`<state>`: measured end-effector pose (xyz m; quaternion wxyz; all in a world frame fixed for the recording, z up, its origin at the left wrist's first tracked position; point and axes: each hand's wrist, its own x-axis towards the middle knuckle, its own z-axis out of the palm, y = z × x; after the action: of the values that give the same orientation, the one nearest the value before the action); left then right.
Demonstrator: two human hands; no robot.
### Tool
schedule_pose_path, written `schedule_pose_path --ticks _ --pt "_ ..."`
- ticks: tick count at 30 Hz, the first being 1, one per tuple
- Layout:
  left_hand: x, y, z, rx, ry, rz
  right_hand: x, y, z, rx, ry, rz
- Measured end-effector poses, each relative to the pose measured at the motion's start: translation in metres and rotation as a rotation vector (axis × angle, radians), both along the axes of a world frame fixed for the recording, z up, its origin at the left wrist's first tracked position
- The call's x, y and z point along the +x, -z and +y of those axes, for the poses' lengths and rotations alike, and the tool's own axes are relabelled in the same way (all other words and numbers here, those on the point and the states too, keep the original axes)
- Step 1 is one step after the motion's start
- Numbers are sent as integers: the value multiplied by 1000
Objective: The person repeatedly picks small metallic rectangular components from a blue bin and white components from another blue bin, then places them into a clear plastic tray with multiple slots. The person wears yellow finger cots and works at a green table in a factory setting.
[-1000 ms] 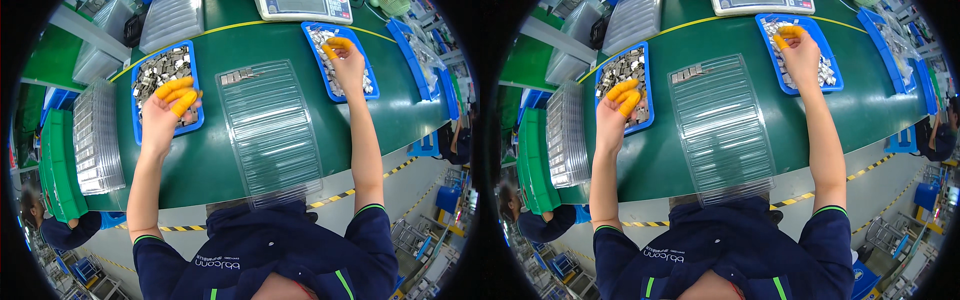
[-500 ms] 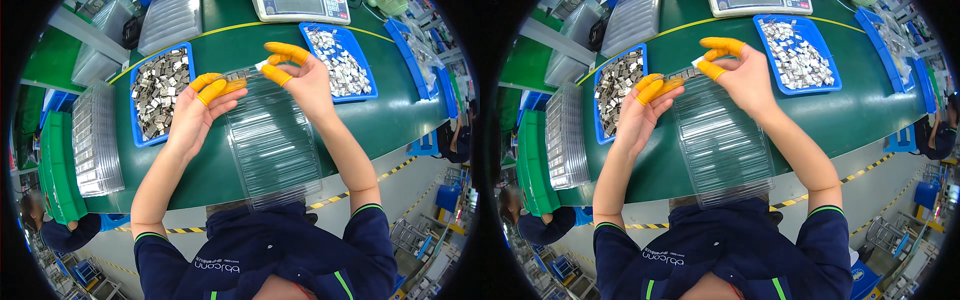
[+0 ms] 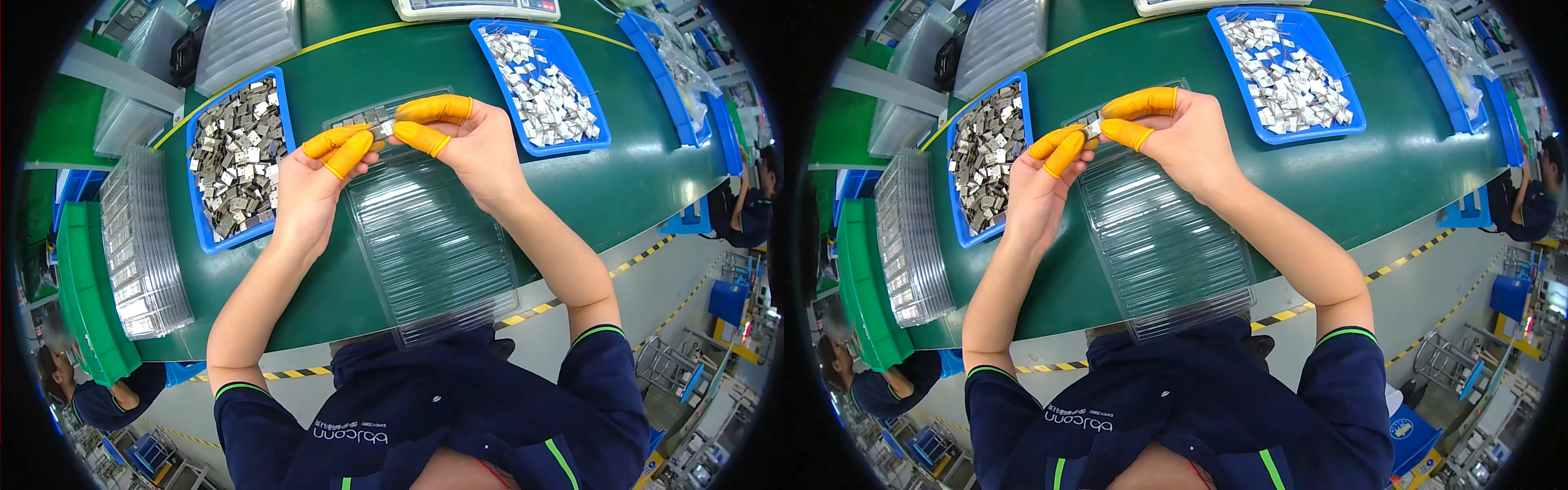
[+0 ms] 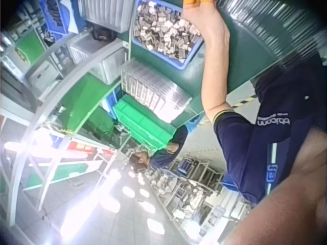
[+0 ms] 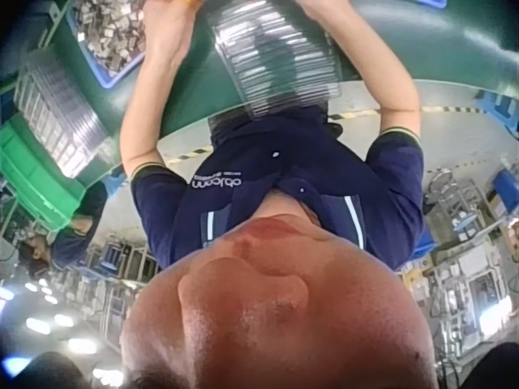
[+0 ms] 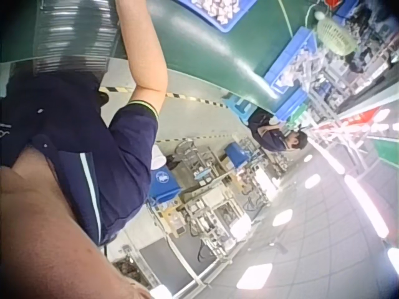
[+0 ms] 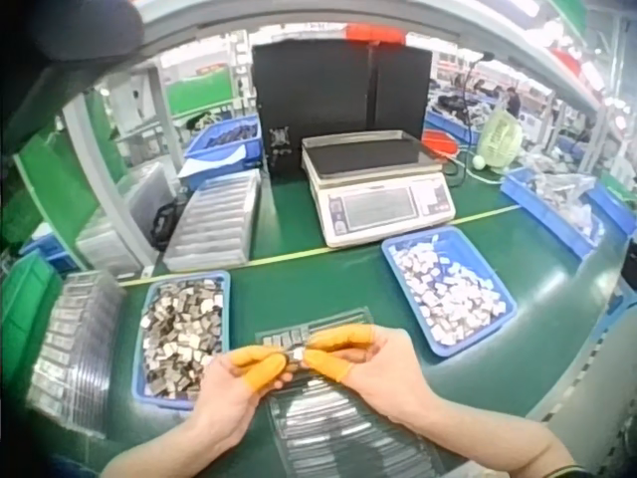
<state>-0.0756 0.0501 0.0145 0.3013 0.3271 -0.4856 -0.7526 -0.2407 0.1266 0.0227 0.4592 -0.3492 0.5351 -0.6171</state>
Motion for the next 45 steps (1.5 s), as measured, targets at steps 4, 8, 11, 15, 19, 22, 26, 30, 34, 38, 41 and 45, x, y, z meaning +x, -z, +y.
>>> schedule_pose_path --ticks 4,8,11,15,19,22,26,30,34,38,41,45 --pt "3 1 -5 -81 54 -43 -2 -4 1 22 -37 68" --pt "6 0 -9 -111 154 -21 -10 -5 3 96 -206 -79" --pt "3 -1 -7 -227 129 -22 -13 -4 3 87 -275 -100" --pt "5 -4 -8 -240 162 0 -14 -4 4 44 -277 -92" --pt "3 -4 -4 -233 163 5 -15 -2 4 38 -292 -115" --pt "0 -2 1 -271 96 6 -9 -5 4 56 -220 -34" --pt "1 0 4 -281 71 20 -3 -9 2 30 -187 72" --pt "-2 -8 0 -230 -30 30 -5 -4 -16 -183 -24 494" --pt "13 -11 -15 -464 -181 -100 -24 17 -39 -233 68 1173" --pt "36 -4 -15 -581 -78 -339 -25 39 -44 -507 241 1488" --pt "31 -11 -13 -303 122 -272 -14 20 -40 -767 244 1453" --pt "13 -7 -10 -364 141 -164 -1 17 -32 -906 157 1265"
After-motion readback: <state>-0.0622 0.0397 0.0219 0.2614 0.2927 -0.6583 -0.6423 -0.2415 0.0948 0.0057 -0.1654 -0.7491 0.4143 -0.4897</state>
